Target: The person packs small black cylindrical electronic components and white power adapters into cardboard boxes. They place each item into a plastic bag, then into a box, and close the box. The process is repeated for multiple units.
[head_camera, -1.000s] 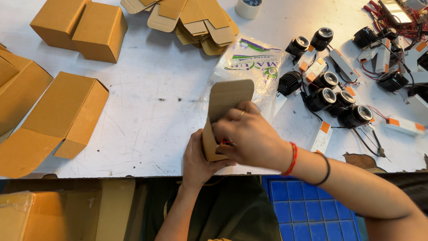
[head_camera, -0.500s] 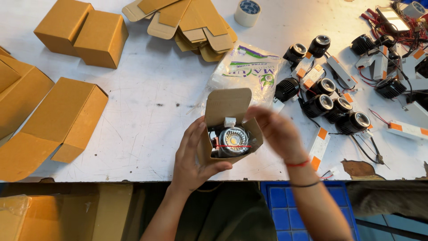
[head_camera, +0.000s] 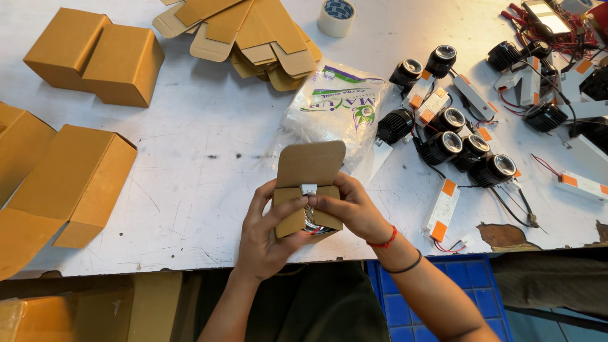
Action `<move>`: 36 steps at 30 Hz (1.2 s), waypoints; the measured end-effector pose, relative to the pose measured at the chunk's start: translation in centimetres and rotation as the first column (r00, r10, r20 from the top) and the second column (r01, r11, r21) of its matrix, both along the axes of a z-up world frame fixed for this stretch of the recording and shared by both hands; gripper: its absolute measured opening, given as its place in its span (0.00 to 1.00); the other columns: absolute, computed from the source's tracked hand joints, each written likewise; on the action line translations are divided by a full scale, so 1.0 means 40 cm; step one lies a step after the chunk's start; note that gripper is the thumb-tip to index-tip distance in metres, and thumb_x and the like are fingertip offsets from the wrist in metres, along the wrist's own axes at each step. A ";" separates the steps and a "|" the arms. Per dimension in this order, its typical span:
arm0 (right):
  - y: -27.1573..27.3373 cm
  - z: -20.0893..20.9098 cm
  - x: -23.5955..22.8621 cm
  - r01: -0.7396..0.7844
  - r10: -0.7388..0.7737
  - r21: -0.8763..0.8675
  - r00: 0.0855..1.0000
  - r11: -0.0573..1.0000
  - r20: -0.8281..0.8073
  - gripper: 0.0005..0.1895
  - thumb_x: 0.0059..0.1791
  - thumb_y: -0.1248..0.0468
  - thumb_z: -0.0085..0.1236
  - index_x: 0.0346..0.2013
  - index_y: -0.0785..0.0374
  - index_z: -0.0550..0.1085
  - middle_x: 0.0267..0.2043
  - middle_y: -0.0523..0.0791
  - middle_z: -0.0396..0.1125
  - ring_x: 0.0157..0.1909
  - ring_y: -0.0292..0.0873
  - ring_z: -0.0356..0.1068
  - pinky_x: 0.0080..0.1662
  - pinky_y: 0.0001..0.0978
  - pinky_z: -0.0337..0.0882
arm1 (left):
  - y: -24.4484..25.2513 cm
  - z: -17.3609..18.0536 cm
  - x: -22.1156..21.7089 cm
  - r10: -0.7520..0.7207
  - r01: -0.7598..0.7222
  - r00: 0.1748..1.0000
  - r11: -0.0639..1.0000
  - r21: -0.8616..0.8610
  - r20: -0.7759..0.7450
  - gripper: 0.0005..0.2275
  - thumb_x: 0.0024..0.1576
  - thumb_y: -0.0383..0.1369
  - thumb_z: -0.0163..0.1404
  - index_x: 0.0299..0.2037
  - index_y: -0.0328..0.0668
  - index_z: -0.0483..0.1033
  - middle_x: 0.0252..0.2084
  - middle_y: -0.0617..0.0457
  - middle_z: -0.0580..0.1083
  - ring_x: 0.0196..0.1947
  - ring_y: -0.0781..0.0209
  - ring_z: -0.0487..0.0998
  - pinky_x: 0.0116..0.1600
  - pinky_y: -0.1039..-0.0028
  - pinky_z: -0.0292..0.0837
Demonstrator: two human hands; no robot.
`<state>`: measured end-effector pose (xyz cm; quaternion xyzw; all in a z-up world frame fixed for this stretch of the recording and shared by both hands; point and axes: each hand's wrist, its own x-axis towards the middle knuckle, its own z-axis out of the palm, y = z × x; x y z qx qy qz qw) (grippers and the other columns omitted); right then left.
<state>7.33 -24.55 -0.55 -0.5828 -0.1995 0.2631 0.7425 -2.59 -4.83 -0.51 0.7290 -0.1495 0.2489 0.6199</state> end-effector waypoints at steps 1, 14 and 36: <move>-0.001 -0.003 0.001 0.000 0.000 -0.005 1.000 1.000 -0.030 0.24 0.53 0.69 0.59 0.64 0.69 0.68 0.57 0.49 0.71 0.58 0.42 0.71 0.59 0.38 0.74 | 0.003 0.002 -0.002 -0.025 0.024 0.999 0.999 -0.022 -0.023 0.20 0.54 0.32 0.53 0.58 0.44 0.79 0.65 0.43 0.67 0.64 0.47 0.71 0.69 0.61 0.66; -0.019 -0.076 -0.026 -0.012 0.065 0.366 0.989 0.931 -0.133 0.40 0.50 0.51 0.59 0.73 0.65 0.58 0.70 0.50 0.61 0.70 0.46 0.63 0.67 0.40 0.65 | -0.068 -0.045 0.018 -0.124 -0.036 0.969 0.786 -0.618 -0.214 0.23 0.59 0.23 0.48 0.67 0.35 0.62 0.60 0.43 0.69 0.60 0.58 0.70 0.65 0.68 0.66; 0.030 0.162 0.015 0.082 0.109 -0.469 0.925 0.879 0.365 0.20 0.46 0.67 0.67 0.52 0.68 0.77 0.42 0.45 0.77 0.43 0.35 0.75 0.46 0.31 0.78 | -0.092 -0.012 0.007 0.046 -0.076 0.995 0.925 -0.372 -0.091 0.28 0.55 0.26 0.57 0.61 0.34 0.54 0.62 0.40 0.65 0.60 0.54 0.71 0.62 0.65 0.72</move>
